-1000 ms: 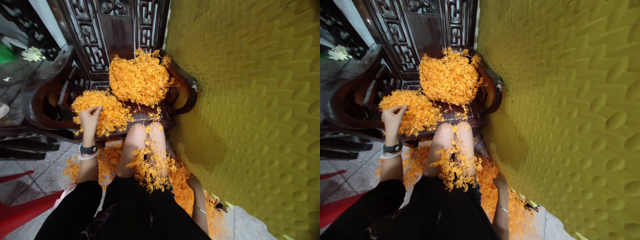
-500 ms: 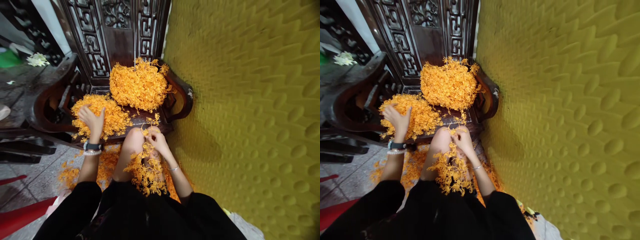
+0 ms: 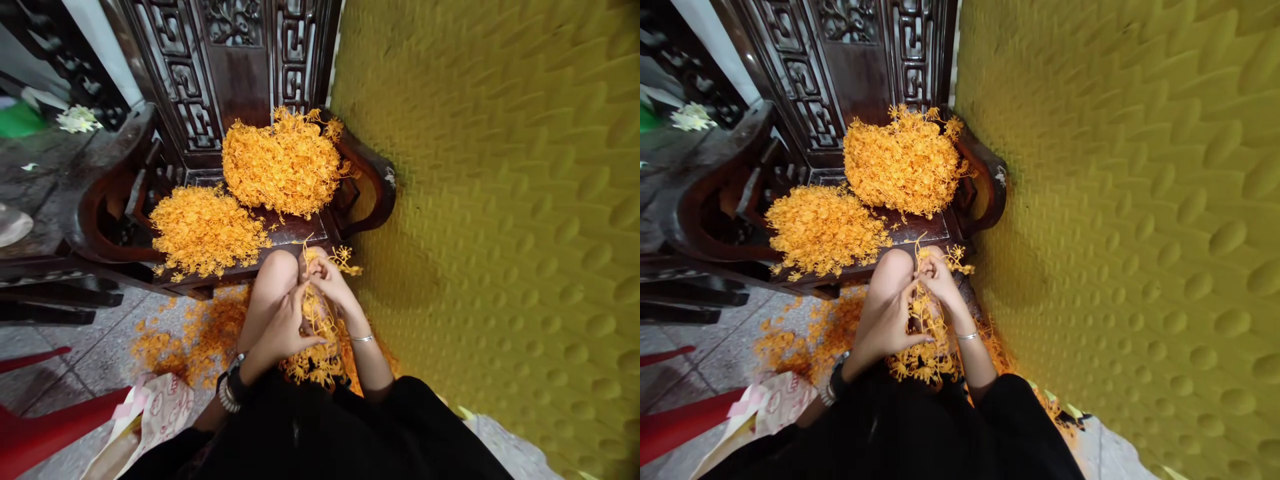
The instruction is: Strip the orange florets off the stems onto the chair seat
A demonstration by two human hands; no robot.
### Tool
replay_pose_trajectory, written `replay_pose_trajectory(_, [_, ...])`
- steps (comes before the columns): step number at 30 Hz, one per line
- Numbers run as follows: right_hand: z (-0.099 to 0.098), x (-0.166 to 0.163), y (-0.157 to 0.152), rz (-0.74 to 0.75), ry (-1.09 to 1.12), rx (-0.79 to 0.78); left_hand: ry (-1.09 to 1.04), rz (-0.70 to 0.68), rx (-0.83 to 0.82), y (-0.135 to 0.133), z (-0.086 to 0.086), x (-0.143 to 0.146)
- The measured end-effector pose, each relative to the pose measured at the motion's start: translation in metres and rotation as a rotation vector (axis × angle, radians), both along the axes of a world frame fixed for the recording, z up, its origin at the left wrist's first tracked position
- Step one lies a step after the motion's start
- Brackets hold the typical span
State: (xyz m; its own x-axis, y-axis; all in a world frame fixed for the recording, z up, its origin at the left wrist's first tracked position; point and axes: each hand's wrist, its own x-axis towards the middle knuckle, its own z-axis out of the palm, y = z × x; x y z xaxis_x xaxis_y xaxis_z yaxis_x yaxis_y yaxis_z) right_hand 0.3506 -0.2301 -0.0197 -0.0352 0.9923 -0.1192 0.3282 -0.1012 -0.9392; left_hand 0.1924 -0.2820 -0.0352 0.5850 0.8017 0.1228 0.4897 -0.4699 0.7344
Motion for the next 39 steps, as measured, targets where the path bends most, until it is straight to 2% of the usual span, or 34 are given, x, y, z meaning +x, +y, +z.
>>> replay_pose_trajectory(3, [0.024, 0.014, -0.001, -0.057, 0.310, 0.035, 0.018, -0.149, -0.044, -0.005, -0.002, 0.002])
replay_pose_trajectory(7, [0.050, 0.019, 0.004, -0.193, 0.633, 0.127, -0.005, -0.090, -0.137, 0.001, 0.007, -0.008])
replay_pose_trajectory(11, [0.071, 0.018, 0.012, -0.253, 0.856, 0.205, -0.148, -0.133, -0.394, 0.004, 0.018, -0.024])
replay_pose_trajectory(14, [0.094, 0.027, 0.021, -0.247, 0.927, 0.336, -0.259, -0.316, -0.611, 0.004, 0.016, -0.037])
replay_pose_trajectory(16, [0.112, 0.039, 0.027, -0.284, 0.955, 0.497, -0.251, -0.446, -0.712, 0.001, 0.009, -0.044])
replay_pose_trajectory(17, [0.121, 0.045, 0.030, -0.292, 0.962, 0.567, -0.218, -0.457, -0.734, -0.002, 0.004, -0.047])
replay_pose_trajectory(19, [0.135, 0.053, 0.034, -0.254, 0.934, 0.608, -0.110, -0.365, -0.705, -0.009, -0.005, -0.048])
replay_pose_trajectory(21, [0.144, 0.054, 0.035, -0.194, 0.846, 0.562, 0.029, -0.204, -0.564, -0.018, -0.008, -0.046])
replay_pose_trajectory(23, [0.148, 0.046, 0.034, -0.170, 0.734, 0.480, 0.139, -0.066, -0.318, -0.024, -0.002, -0.043])
replay_pose_trajectory(26, [0.148, 0.028, 0.030, -0.152, 0.645, 0.347, 0.212, 0.067, 0.076, -0.022, 0.022, -0.047])
replay_pose_trajectory(29, [0.142, 0.011, 0.026, -0.058, 0.673, 0.266, 0.216, 0.110, 0.268, -0.003, 0.051, -0.061])
replay_pose_trajectory(31, [0.137, 0.001, 0.023, 0.035, 0.732, 0.232, 0.132, 0.169, 0.284, 0.015, 0.067, -0.065])
replay_pose_trajectory(34, [0.127, -0.015, 0.018, 0.168, 0.823, 0.181, -0.264, 0.271, 0.167, 0.041, 0.086, -0.053])
replay_pose_trajectory(37, [0.116, -0.031, 0.014, 0.271, 0.856, 0.123, -0.693, 0.225, -0.011, 0.062, 0.096, -0.026])
replay_pose_trajectory(39, [0.110, -0.039, 0.013, 0.310, 0.848, 0.102, -0.813, 0.206, -0.074, 0.071, 0.099, -0.009])
